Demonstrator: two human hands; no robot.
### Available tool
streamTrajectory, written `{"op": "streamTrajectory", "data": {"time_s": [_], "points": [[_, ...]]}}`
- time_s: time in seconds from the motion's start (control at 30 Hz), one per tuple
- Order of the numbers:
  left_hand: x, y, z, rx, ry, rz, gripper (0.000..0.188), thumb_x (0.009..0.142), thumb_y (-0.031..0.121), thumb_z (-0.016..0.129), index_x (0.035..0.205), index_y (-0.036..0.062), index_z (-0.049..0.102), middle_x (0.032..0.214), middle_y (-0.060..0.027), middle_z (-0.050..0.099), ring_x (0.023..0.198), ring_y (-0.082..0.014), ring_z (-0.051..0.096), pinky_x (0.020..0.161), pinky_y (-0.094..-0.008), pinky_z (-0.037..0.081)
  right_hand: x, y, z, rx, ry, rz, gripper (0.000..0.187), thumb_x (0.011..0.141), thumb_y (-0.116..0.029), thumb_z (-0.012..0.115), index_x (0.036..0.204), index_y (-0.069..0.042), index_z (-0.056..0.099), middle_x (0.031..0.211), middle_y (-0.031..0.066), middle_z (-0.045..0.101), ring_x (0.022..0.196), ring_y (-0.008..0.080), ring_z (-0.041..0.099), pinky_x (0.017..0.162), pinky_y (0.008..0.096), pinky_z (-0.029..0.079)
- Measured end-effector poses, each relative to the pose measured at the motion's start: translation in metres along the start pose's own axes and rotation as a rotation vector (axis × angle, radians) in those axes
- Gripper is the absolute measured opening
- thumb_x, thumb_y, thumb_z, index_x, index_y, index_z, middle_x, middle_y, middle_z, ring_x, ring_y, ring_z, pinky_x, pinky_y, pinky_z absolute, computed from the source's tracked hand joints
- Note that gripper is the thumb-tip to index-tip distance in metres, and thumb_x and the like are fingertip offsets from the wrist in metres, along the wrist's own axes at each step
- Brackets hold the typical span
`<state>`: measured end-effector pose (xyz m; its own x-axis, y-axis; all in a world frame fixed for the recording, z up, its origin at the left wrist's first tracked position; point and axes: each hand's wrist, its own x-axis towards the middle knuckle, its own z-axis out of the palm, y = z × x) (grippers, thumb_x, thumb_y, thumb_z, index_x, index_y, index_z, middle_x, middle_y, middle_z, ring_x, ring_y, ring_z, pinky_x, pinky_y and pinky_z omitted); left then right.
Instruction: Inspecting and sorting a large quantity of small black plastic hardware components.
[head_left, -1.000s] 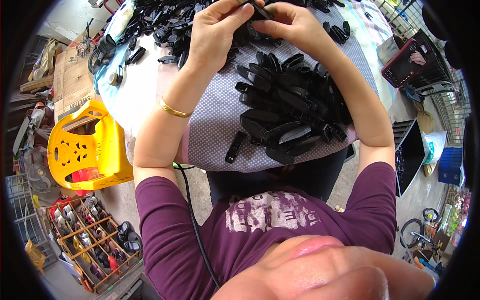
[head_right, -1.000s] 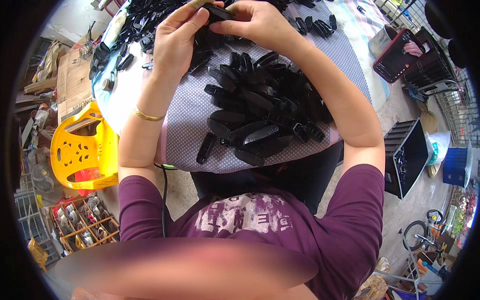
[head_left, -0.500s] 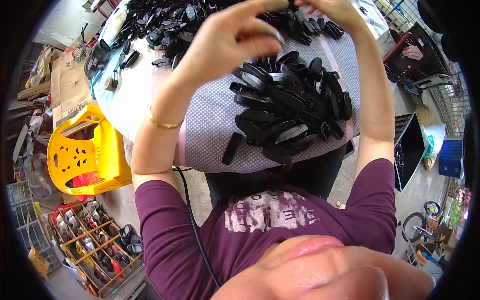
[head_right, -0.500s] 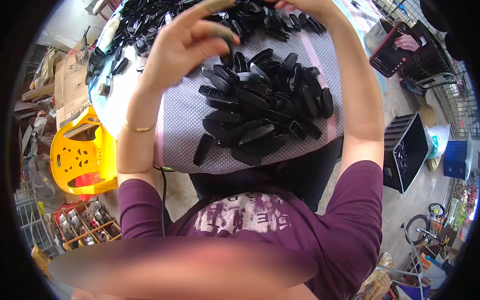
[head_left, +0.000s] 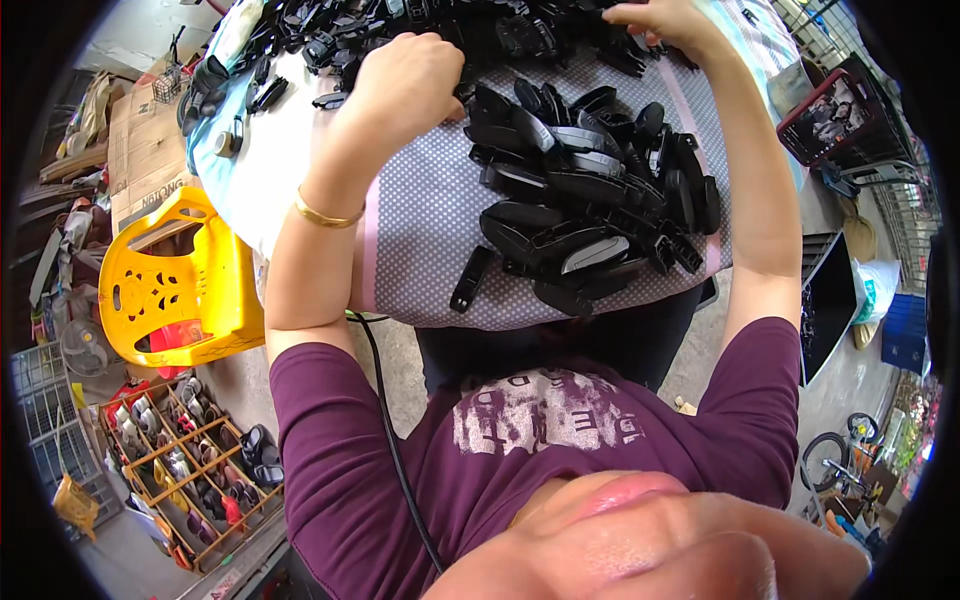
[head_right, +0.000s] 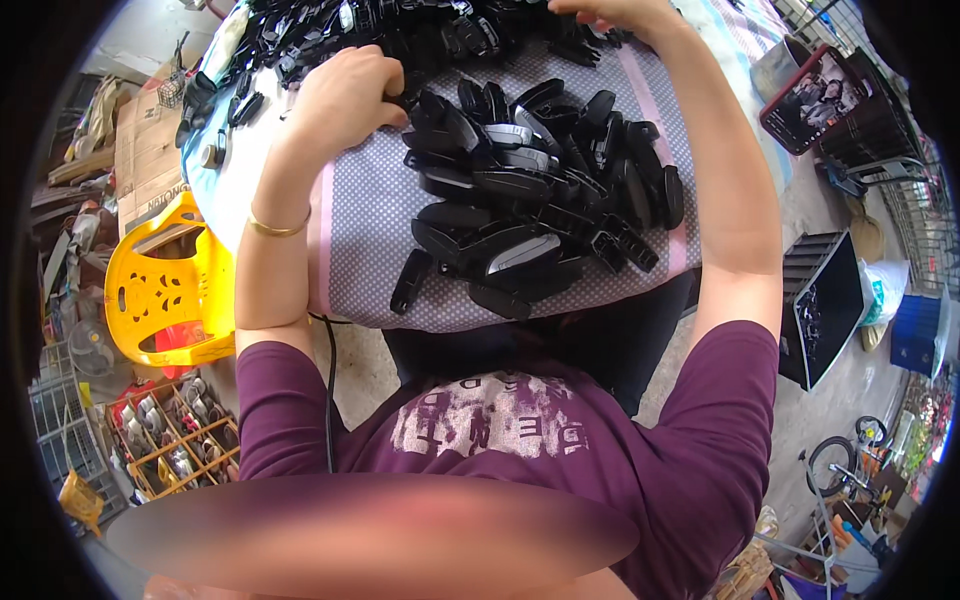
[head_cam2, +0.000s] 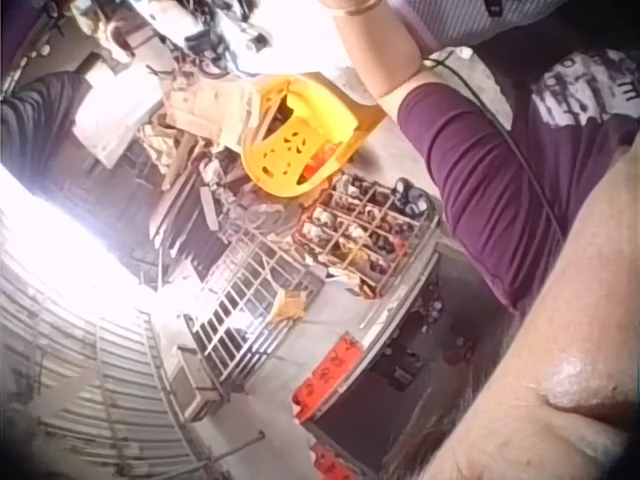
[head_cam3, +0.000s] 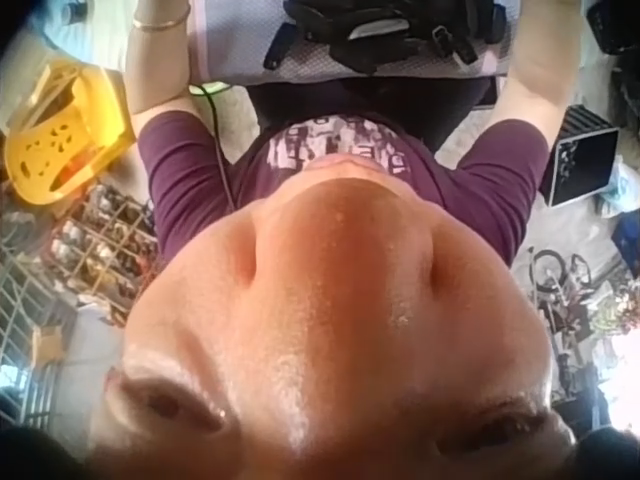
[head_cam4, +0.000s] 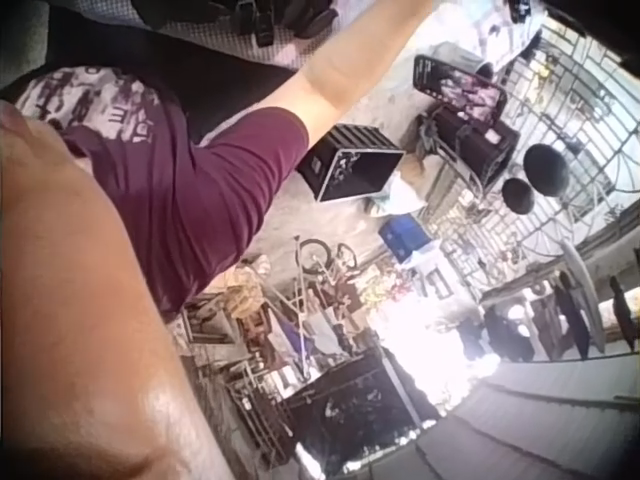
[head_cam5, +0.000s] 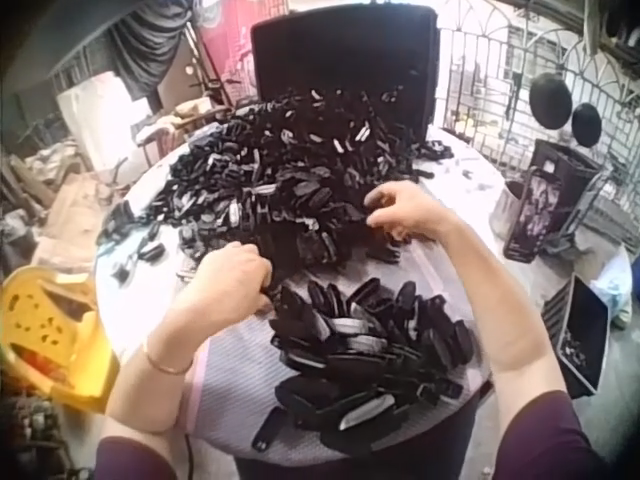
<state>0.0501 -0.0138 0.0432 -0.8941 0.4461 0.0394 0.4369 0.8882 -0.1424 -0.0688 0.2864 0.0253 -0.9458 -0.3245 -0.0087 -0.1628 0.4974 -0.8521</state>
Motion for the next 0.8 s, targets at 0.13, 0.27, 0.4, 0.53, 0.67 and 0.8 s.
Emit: {"op": "streamTrajectory", "data": {"time_s": [0.13,0.27,0.4,0.53,0.67,0.8], "points": [[0.005,0.006,0.013,0.094,0.162,0.079,0.02,0.078,0.016,0.078,0.09,-0.0002,0.075,0.095,-0.0169,0.074,0.095,-0.0328,0.072,0.08,-0.0411,0.06,-0.008,-0.017,-0.001,0.285,0.09,-0.017,0.032,0.091,-0.022,0.077,0.114,-0.001,0.07,0.079,0.003,0.068,0.058,0.0089,0.06,0.05,0.0235,0.046],[0.012,-0.015,0.015,-0.695,0.339,0.057,0.019,0.09,0.012,0.071,0.105,-0.0005,0.069,0.1,-0.0109,0.073,0.089,-0.0222,0.07,0.081,-0.0328,0.057,-0.018,-0.034,0.029,0.614,0.028,-0.145,0.025,0.099,-0.027,0.073,0.109,-0.004,0.072,0.076,-0.0013,0.066,0.054,0.0063,0.056,0.048,0.0211,0.043],[0.021,-0.009,0.007,-1.548,0.299,-0.184,0.026,0.097,0.008,0.068,0.121,-0.0032,0.062,0.098,-0.0076,0.069,0.075,-0.0143,0.069,0.063,-0.0244,0.056,-0.035,-0.045,0.058,0.619,-0.14,-0.358,0.024,0.101,-0.021,0.07,0.116,-0.003,0.072,0.083,-0.0014,0.069,0.061,0.0051,0.06,0.054,0.0195,0.047],[0.021,-0.021,0.02,-2.162,0.072,0.032,0.033,0.102,0.017,0.061,0.13,-0.0009,0.062,0.113,-0.012,0.072,0.081,-0.0172,0.072,0.068,-0.0248,0.057,-0.045,-0.053,0.073,0.594,-0.185,-0.336,0.024,0.102,-0.018,0.068,0.118,-0.001,0.07,0.087,0.0003,0.07,0.071,0.0083,0.065,0.064,0.0216,0.052],[0.024,-0.02,0.018,-2.227,0.013,0.273,0.035,0.102,0.005,0.054,0.136,-0.0029,0.061,0.132,-0.0139,0.067,0.112,-0.0223,0.07,0.089,-0.0318,0.058,-0.037,-0.045,0.077,0.547,-0.081,-0.33,0.024,0.101,-0.017,0.069,0.117,0.001,0.071,0.088,0.0018,0.071,0.073,0.0084,0.065,0.065,0.0222,0.053],[0.022,-0.001,0.016,-1.975,0.179,0.047,0.039,0.097,-0.004,0.061,0.137,-0.0018,0.06,0.13,-0.0119,0.068,0.111,-0.0195,0.07,0.09,-0.0312,0.058,-0.04,-0.045,0.073,0.539,-0.004,-0.304,0.024,0.099,-0.017,0.072,0.113,0.002,0.073,0.087,0.0028,0.073,0.071,0.0078,0.064,0.065,0.0219,0.052]]}}
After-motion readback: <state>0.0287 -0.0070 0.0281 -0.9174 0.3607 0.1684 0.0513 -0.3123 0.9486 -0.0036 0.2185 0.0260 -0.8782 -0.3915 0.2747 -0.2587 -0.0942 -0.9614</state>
